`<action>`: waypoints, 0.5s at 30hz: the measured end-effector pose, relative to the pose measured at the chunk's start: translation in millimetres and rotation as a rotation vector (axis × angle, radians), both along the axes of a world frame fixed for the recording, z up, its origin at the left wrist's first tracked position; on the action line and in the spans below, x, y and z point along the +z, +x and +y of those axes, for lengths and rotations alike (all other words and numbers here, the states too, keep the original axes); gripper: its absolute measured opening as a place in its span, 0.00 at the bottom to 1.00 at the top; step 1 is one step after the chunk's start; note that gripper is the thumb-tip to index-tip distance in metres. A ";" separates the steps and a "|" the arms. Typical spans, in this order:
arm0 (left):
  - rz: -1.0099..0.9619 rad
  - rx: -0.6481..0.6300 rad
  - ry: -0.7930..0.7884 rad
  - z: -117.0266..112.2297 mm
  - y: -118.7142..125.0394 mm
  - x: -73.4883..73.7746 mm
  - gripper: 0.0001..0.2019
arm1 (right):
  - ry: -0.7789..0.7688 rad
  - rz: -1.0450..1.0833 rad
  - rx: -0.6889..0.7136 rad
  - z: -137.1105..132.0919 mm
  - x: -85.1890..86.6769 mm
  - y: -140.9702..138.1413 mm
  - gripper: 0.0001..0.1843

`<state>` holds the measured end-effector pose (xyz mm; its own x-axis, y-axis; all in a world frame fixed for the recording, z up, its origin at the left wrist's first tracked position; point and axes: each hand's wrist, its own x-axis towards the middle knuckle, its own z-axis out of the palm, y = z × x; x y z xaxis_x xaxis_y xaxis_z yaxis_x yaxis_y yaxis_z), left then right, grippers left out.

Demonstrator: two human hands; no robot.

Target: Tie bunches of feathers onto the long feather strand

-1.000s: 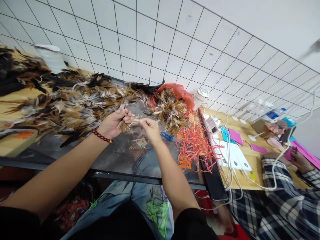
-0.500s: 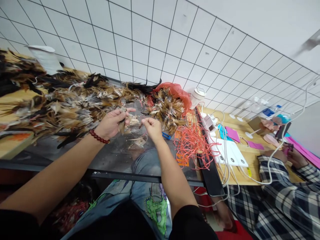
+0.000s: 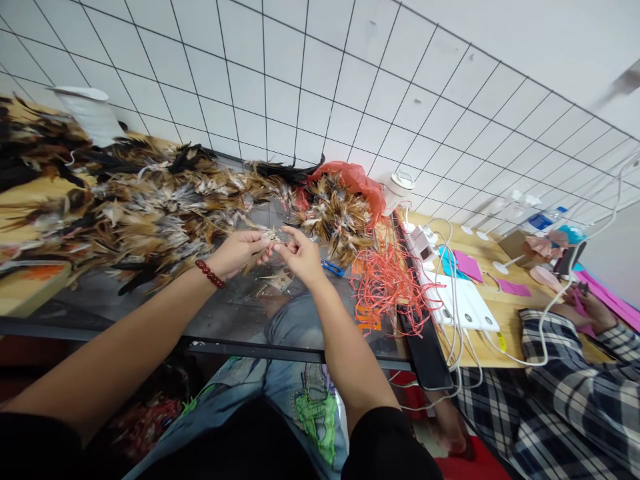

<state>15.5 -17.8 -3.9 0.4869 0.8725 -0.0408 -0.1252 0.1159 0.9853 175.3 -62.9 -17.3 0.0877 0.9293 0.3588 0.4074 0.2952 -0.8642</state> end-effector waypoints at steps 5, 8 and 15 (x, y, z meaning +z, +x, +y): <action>-0.091 -0.220 -0.089 -3.5 -3.5 2.3 0.12 | -0.177 0.255 0.374 -0.3 7.6 5.6 0.27; -0.135 -0.335 -0.189 -4.2 -6.1 3.0 0.10 | -0.215 0.348 0.480 -3.4 8.6 4.8 0.26; -0.128 -0.453 -0.267 -6.8 -7.5 4.2 0.10 | -0.262 0.433 0.426 -5.6 4.7 3.3 0.19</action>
<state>8.0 -24.6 0.3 0.8278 0.5412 -0.1477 -0.1218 0.4304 0.8944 178.6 -68.5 -12.7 -0.2215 0.9663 0.1308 -0.0991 0.1111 -0.9888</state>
